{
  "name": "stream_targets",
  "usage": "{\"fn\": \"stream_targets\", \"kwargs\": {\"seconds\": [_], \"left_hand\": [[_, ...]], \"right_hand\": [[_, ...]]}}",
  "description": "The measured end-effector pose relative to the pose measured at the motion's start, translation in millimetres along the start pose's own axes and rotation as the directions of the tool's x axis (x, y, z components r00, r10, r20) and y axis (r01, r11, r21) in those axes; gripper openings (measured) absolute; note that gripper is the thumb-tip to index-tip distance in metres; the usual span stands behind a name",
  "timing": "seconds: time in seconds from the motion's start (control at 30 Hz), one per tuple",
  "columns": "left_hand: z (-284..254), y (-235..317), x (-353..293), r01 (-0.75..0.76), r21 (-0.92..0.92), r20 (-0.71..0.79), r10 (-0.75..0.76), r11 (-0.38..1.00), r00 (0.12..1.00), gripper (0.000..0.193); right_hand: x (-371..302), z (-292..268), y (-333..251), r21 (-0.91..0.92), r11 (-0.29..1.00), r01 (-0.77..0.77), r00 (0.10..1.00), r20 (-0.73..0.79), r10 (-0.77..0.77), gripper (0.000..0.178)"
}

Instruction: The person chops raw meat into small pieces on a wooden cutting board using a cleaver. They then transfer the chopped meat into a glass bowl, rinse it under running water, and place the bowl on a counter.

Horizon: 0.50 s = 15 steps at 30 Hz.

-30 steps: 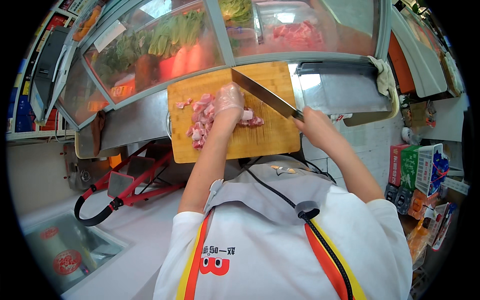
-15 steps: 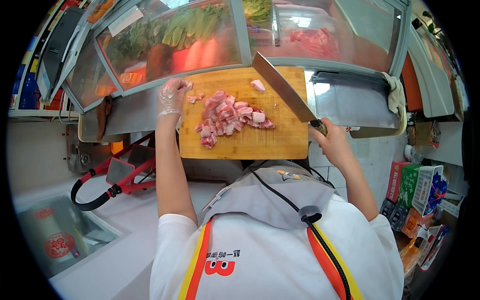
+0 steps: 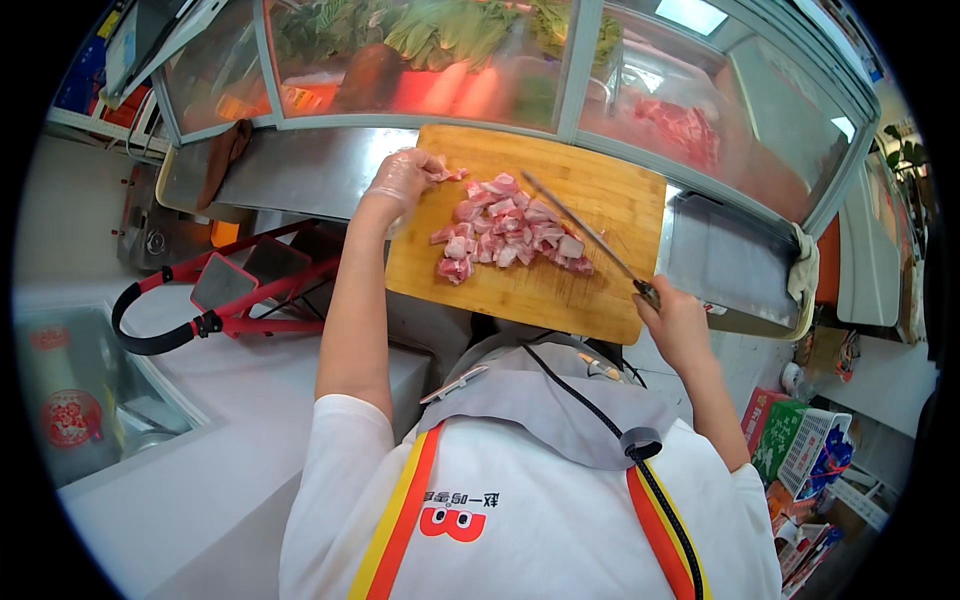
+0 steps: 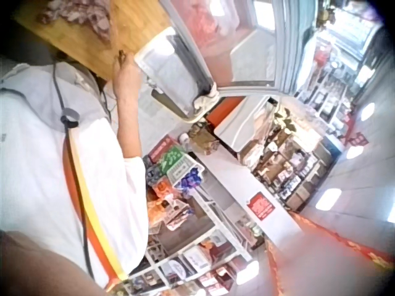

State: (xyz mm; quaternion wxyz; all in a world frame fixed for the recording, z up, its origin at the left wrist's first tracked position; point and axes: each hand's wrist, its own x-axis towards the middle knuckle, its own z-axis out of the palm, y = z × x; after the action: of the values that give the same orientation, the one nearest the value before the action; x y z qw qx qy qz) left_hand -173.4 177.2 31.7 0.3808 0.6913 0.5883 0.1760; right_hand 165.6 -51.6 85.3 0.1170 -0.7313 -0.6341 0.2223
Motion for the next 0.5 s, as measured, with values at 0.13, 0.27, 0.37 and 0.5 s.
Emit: {"fn": "stream_targets", "kwargs": {"seconds": [0.13, 0.27, 0.37, 0.5], "left_hand": [[-10, -6, -9, -0.144, -0.089, -0.105, 0.134, 0.986, 0.985, 0.026], [-10, -4, -8, -0.120, 0.060, -0.077, 0.124, 0.991, 0.989, 0.032], [9, -8, -3, -0.210, 0.249, -0.155, 0.253, 0.946, 0.955, 0.025], [20, -10, 5, -0.364, 0.119, -0.074, 0.373, 0.924, 0.925, 0.018]], "right_hand": [[3, -12, -7, 0.122, 0.985, -0.120, 0.992, -0.025, 0.124, 0.022], [8, -12, -9, 0.137, 0.983, -0.120, 0.991, -0.035, 0.126, 0.023], [8, -9, -13, 0.156, 0.982, -0.105, 0.993, -0.030, 0.111, 0.022], [7, -8, -17, 0.164, 0.981, -0.108, 0.994, -0.011, 0.111, 0.022]]}}
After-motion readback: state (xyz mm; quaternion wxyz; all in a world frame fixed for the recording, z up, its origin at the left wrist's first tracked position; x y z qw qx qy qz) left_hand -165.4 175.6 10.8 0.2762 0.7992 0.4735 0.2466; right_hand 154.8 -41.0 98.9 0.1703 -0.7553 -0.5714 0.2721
